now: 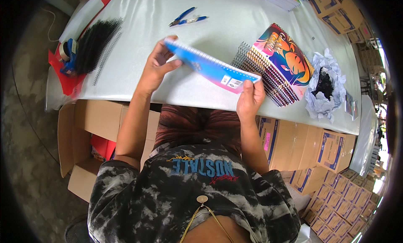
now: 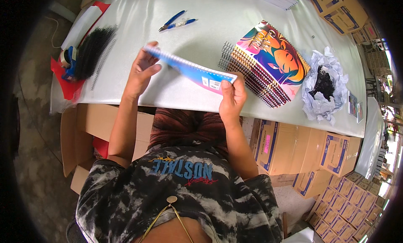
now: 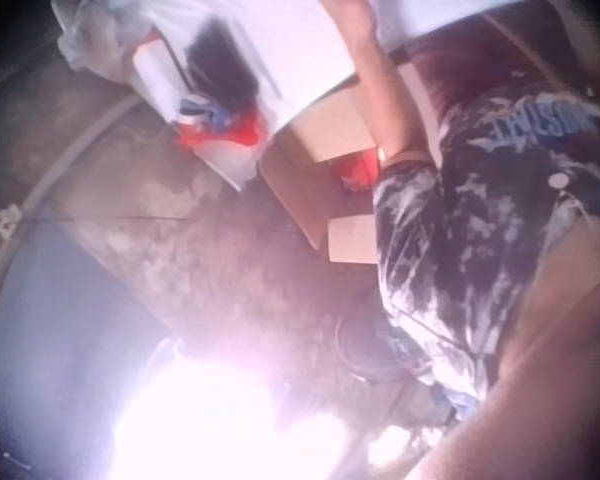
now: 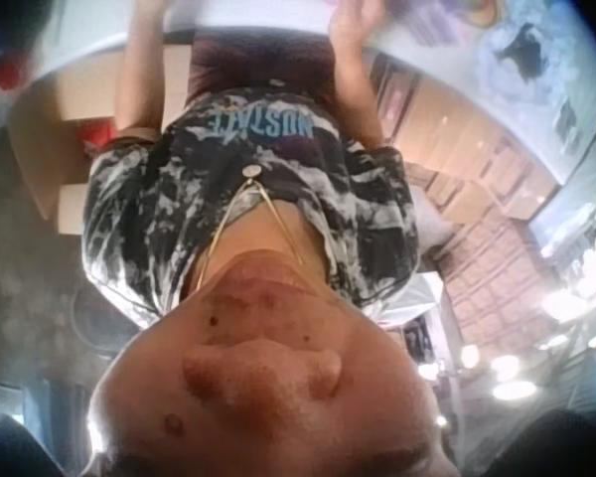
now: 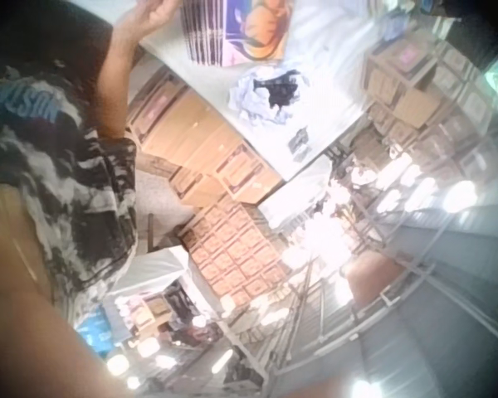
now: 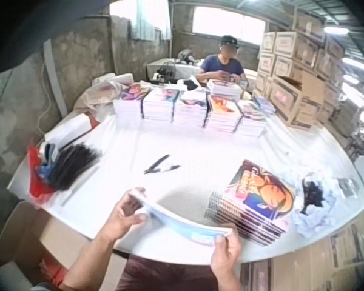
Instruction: The person assembles spiral-bound notebooks by inserting metal spirals into pre-punched holes and crimping them with pliers. They handle multiple notebooks one at a time, align the spirals, and secure them before stacking the finished units and placing them into a cardboard box.
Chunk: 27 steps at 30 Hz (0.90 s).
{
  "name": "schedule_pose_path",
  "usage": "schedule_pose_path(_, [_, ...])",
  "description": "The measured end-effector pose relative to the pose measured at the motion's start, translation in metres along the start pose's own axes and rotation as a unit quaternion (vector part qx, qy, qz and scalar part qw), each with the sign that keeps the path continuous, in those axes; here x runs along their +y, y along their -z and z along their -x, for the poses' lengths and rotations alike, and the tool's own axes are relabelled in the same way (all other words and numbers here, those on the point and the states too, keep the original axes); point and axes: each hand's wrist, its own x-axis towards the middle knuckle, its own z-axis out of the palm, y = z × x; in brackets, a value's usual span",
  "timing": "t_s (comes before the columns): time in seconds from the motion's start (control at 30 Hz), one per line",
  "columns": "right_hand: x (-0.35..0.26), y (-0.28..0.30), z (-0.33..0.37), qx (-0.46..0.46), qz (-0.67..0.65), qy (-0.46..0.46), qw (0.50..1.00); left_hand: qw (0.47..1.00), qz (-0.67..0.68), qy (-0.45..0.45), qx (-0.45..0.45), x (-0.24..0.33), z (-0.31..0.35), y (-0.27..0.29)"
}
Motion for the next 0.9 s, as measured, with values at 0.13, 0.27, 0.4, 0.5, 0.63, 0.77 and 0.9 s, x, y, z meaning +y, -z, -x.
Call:
schedule_pose_path(0.13, [0.013,0.009,-0.001,-0.036,-0.049,-0.036,0.997,0.997,-0.048,0.029,0.055,-0.016,0.006,-0.006])
schedule_pose_path(0.27, [-0.015,0.000,-0.018,-0.098,-0.029,-0.059,0.993,0.997,-0.037,0.039,0.060,-0.015,0.010,-0.007])
schedule_pose_path(0.4, [0.000,0.003,-0.018,-0.147,0.059,-0.164,0.974,0.995,-0.056,0.059,0.058,-0.028,0.005,-0.015])
schedule_pose_path(0.5, [-0.012,0.005,-0.022,-0.198,0.067,-0.121,0.971,0.995,-0.056,0.066,0.055,-0.032,0.009,-0.010])
schedule_pose_path(0.63, [-0.030,-0.003,-0.025,-0.216,0.061,-0.078,0.971,0.990,-0.133,0.018,0.052,-0.038,0.024,-0.006])
schedule_pose_path(0.77, [-0.017,0.009,-0.018,-0.216,0.076,-0.069,0.971,0.778,-0.626,-0.048,-0.025,-0.010,0.006,0.056])
schedule_pose_path(0.9, [-0.021,0.010,-0.016,-0.227,0.101,-0.067,0.966,0.534,-0.790,0.001,0.302,0.016,-0.020,0.158])
